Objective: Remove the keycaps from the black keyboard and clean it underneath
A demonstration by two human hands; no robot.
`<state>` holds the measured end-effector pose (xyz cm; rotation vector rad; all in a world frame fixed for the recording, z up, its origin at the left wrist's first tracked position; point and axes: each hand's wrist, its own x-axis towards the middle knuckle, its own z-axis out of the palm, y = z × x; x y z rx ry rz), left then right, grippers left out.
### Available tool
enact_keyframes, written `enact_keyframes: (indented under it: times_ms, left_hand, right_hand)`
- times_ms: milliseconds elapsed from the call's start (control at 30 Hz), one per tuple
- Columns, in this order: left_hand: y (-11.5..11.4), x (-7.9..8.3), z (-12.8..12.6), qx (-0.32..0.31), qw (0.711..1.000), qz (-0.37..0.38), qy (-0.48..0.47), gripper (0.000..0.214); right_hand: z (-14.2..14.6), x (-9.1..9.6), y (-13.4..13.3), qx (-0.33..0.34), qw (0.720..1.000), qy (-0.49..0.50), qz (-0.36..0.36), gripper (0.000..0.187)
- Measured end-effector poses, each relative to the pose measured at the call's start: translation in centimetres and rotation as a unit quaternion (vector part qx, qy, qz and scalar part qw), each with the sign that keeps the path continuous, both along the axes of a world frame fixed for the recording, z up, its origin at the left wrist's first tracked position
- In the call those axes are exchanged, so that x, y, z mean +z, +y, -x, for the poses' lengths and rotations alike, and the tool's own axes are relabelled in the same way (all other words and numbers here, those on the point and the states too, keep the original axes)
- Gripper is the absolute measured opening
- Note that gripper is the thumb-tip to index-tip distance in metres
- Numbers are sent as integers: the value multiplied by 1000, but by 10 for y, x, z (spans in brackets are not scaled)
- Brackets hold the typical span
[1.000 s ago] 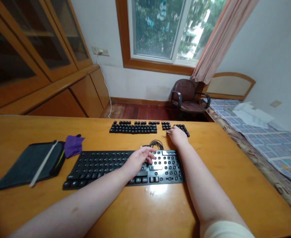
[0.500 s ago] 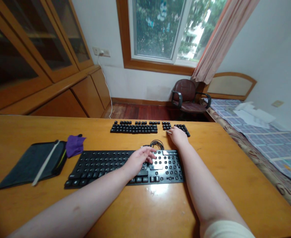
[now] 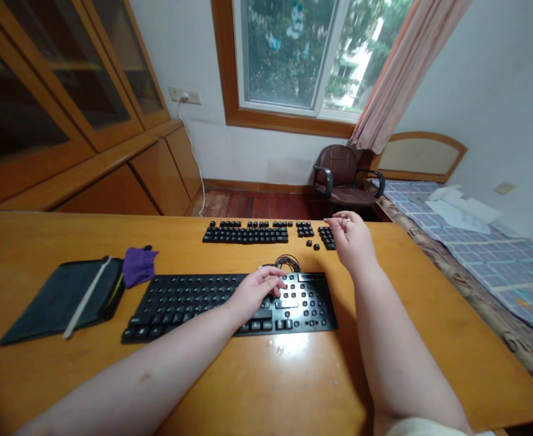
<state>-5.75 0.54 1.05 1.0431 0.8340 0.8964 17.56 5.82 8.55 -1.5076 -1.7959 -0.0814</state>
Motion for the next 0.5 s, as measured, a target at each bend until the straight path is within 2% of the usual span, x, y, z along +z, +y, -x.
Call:
enact_keyframes:
  times_ms: [100,133,200,300,367,433,500]
  left_hand:
    - [0,0,-1,4,1000,4,13,15]
    - [-1,0,-2,3,1000,-1,18,15]
    - [-2,-3,-3,-7,999,-24,30,17]
    - [-6,-4,-2,-47,988,-115,89,22]
    - [-10,-2,0,-84,957,-226,160,25]
    - [-15,1,2,-121,907,-335,224,30]
    - [-19,4,2,-154,861,-404,269,44]
  right_hand:
    - [12,21,-47,61,994,85,42,45]
    - [18,21,-61,99,986,94,90,43]
    - [30,13,-85,165,972,74,148,35]
    - [43,-12,-101,214,961,36,170,27]
    - [47,-28,-102,225,957,27,180,27]
    - [48,-40,-99,231,953,23,196,27]
    - [49,-46,-97,235,947,26,217,26]
